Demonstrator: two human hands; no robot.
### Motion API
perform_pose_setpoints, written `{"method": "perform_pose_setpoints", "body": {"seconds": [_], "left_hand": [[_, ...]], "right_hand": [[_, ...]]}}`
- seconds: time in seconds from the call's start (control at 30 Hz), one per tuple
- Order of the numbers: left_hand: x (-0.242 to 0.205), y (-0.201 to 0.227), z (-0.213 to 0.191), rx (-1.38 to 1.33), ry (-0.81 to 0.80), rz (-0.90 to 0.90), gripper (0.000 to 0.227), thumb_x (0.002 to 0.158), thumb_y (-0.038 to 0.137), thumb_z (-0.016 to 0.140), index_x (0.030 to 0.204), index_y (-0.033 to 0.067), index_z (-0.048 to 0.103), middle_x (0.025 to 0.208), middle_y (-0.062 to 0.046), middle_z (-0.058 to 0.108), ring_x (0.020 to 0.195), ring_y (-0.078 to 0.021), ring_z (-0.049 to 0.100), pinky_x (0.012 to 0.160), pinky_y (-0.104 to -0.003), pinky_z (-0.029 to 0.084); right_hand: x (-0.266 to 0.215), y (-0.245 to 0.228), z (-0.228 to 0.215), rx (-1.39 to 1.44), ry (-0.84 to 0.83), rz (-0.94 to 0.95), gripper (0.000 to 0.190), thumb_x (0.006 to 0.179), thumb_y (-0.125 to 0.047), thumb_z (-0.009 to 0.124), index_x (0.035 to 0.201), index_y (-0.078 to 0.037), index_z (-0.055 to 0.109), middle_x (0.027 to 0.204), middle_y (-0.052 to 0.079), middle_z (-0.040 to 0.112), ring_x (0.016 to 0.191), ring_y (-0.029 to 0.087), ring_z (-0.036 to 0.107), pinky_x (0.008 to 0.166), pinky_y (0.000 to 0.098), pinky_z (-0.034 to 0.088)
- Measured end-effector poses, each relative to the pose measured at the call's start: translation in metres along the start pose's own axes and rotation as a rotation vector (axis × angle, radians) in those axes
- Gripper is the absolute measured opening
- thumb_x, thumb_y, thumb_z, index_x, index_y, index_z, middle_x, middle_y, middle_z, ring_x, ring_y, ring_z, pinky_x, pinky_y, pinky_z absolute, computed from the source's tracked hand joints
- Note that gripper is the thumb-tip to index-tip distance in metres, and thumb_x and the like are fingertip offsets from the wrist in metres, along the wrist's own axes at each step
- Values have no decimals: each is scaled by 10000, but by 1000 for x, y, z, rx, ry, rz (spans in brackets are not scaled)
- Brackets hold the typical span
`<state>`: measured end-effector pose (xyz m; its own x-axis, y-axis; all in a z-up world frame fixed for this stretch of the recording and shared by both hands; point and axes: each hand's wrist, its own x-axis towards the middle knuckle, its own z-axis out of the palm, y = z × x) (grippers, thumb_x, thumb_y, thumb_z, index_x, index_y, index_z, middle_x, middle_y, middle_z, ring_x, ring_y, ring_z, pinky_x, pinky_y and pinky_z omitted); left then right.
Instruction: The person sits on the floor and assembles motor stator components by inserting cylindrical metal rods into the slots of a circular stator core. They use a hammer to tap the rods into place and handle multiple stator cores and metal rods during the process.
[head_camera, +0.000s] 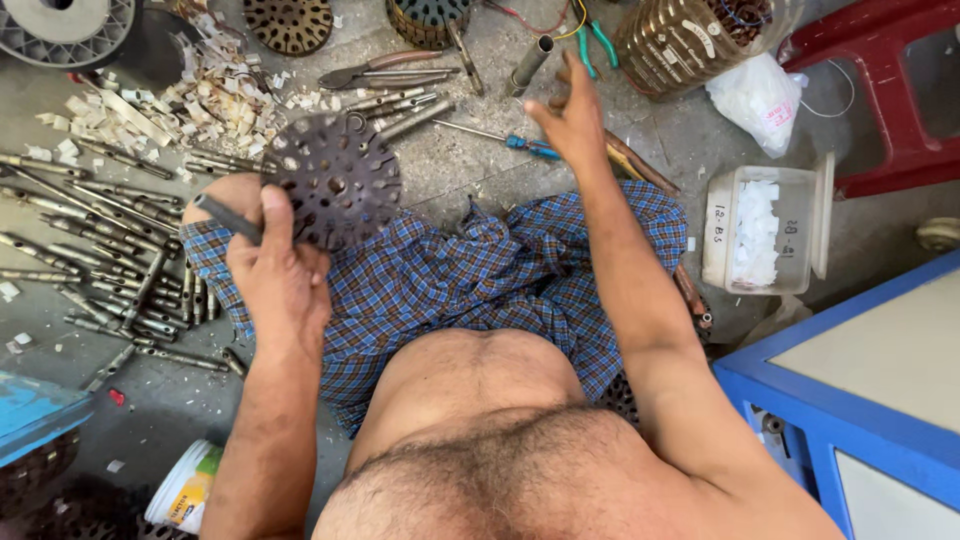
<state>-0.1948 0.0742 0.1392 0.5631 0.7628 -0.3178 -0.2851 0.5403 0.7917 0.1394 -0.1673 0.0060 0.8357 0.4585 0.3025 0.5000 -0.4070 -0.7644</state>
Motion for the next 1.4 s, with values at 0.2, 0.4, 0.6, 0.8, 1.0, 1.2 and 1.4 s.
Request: {"method": "perform_pose_setpoints", "body": {"seconds": [0.2,0.4,0.6,0.8,1.0,1.2,1.4], "left_hand": [[-8,26,-28,20,35,36,228,1075,251,696,963,65,627,625,56,508,410,-40,355,387,-230,272],[-7,44,-37,-18,24,86,254,1134,235,690,1026,18,617,737,11,575,476,-58,393,467,-244,337],[3,33,-18,-14,37,33,191,1016,221,684,1121,62,674,743,26,613,424,-41,347,407,-226,268],[20,0,19,49,1,-134,242,1001,260,741,942,66,610,581,84,413,368,-43,319,356,-246,262],[67,-68,84,154,-79,-299,300,967,331,749,989,64,613,606,88,391,397,-48,337,363,-253,291],[155,-191,167,485,-154,-324,323,970,305,745,908,48,560,599,36,476,419,-90,373,359,-319,260],[224,-309,197,723,-257,-231,283,939,227,755,998,-50,756,815,-56,752,700,-140,653,615,-349,539]], "right_hand": [[53,23,30,-153,0,-25,411,931,-135,851,1276,-62,639,1077,122,783,963,226,769,828,390,605],[63,-39,9,318,-16,-1,285,1063,-162,784,1257,-45,612,1017,86,766,879,173,777,775,310,667],[27,-94,-11,171,-159,-152,337,1080,-246,780,1325,-91,608,1163,91,741,1020,217,759,887,346,659],[-49,-90,37,-140,-402,-225,439,951,-282,772,1311,-85,616,1271,173,692,1151,386,684,994,442,552],[-59,-50,22,-199,-536,-138,606,827,-332,851,1286,-33,592,1249,200,654,1148,401,635,964,454,523],[-10,24,-54,-510,-367,-64,516,844,-234,859,1292,-110,634,1288,175,665,1220,380,618,1049,450,508],[12,77,-78,-556,-586,200,779,795,-252,875,1393,-32,426,1259,259,636,1095,472,630,865,538,533]]}}
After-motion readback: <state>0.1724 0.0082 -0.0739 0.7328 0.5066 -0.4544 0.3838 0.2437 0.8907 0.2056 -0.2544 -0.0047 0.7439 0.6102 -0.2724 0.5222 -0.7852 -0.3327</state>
